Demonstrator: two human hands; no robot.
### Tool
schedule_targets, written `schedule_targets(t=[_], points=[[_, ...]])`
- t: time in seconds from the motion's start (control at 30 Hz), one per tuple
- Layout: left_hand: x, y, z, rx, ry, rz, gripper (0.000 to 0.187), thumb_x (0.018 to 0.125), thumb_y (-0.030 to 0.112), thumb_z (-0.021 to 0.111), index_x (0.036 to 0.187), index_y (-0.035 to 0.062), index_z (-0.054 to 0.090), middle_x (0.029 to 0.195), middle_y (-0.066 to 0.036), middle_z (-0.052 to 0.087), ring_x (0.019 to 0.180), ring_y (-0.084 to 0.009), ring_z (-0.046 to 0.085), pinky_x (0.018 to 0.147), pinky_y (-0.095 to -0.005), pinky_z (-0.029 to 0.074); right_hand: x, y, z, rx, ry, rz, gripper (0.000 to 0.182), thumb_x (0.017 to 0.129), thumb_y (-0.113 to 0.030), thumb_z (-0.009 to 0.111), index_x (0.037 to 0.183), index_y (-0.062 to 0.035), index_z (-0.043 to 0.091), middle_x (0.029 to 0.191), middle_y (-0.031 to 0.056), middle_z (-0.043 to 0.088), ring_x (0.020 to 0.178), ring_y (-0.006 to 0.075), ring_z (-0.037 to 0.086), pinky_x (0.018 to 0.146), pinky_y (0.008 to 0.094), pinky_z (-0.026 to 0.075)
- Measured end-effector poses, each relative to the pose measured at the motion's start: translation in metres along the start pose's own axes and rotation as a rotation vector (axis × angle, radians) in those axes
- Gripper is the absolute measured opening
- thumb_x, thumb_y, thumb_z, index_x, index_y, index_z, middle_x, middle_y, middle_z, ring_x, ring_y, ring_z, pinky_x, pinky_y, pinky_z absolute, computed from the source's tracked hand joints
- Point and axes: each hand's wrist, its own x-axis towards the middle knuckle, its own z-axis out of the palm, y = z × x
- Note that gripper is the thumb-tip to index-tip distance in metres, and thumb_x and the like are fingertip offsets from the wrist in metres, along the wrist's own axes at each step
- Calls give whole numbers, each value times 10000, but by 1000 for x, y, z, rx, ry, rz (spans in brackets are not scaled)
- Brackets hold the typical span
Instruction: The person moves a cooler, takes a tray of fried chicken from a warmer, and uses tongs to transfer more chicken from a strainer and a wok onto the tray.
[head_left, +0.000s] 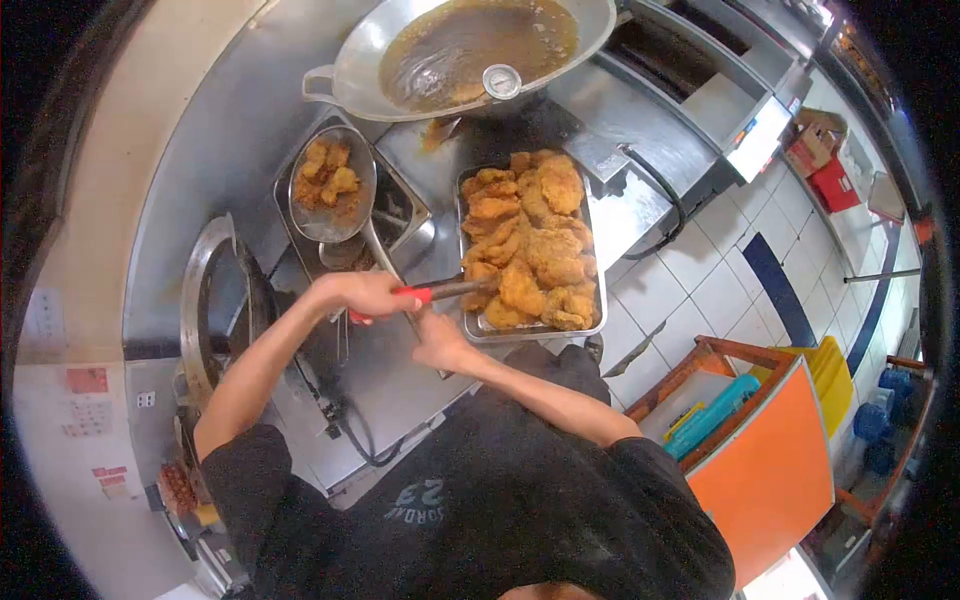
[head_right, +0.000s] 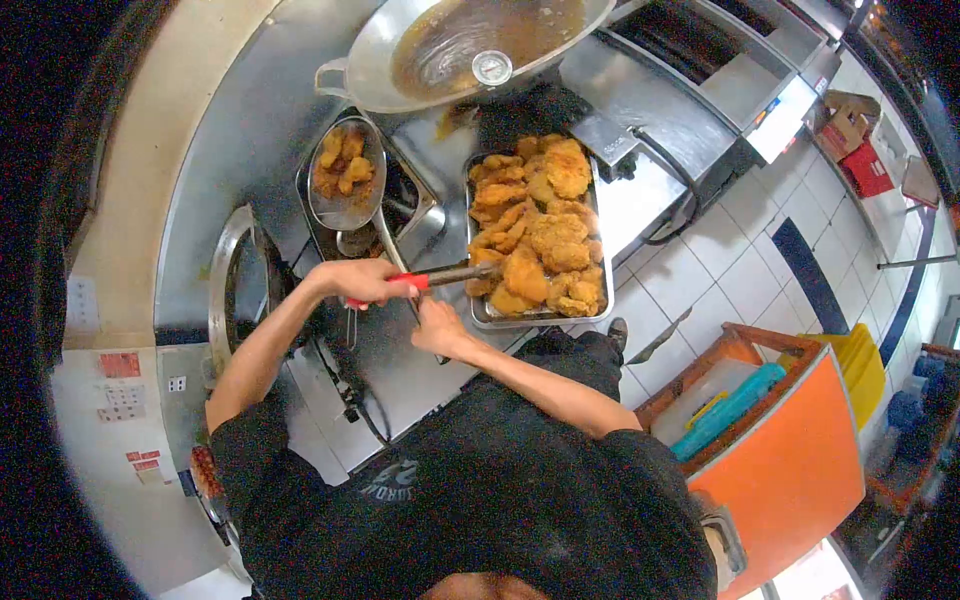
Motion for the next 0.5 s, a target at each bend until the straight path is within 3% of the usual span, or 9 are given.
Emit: schedule_targets(t=[0.03,0.07,0.1,0.2,0.3,0.37,0.47,0.5], points=[[-4,8,4,174,85,-5,510,881,489,533,920,-13,614,693,-97,578,520,-178,561,459,-323,445,2,1,1,2,1,-8,398,673,-95,605,983,124,484,862,319,614,866,454,613,771,504,499],[-10,14,8,348,169,-11,523,861,483,551,890,-35,620,744,-172,629,601,-253,634,531,-375,495,3,2,0,-36,-57,-29,488,671,-99,604,1087,95,439,905,320,606,880,453,606,776,495,499],[-19,17,16,469,375,90,521,825,466,584,883,-51,627,876,-267,646,832,-361,654,715,-437,510,4,3,-1,-75,-116,-49,588,669,-103,603,1191,65,393,949,321,598,893,452,599,782,485,500],[-37,20,16,478,474,133,485,829,438,606,1019,-8,604,895,-268,641,873,-415,623,789,-469,490,-12,-26,-28,18,-84,48,521,676,-104,591,1106,132,414,871,343,601,883,475,599,781,496,496],[-55,14,10,425,483,147,542,818,457,616,1064,-25,581,904,-261,642,883,-403,625,799,-454,492,-8,-11,-12,21,52,-16,555,677,-88,583,1139,128,365,868,350,598,881,469,604,774,489,497],[-82,22,0,408,485,164,562,819,463,615,1086,-30,571,895,-255,643,873,-400,627,795,-444,493,-7,-11,-11,19,26,-9,542,681,-82,579,1129,127,356,869,350,599,875,470,607,774,491,496],[-128,23,-13,267,593,146,561,832,450,624,1110,-33,558,882,-221,647,829,-347,643,780,-404,494,-9,-17,-20,0,-13,36,528,690,-79,576,1119,119,340,869,351,600,867,477,609,779,494,493],[-142,16,-16,199,745,246,536,825,430,638,1111,-17,565,877,-217,646,829,-342,641,759,-400,490,-10,-20,-24,-25,-38,72,526,695,-81,577,1118,114,332,868,351,601,866,481,608,785,496,492]])
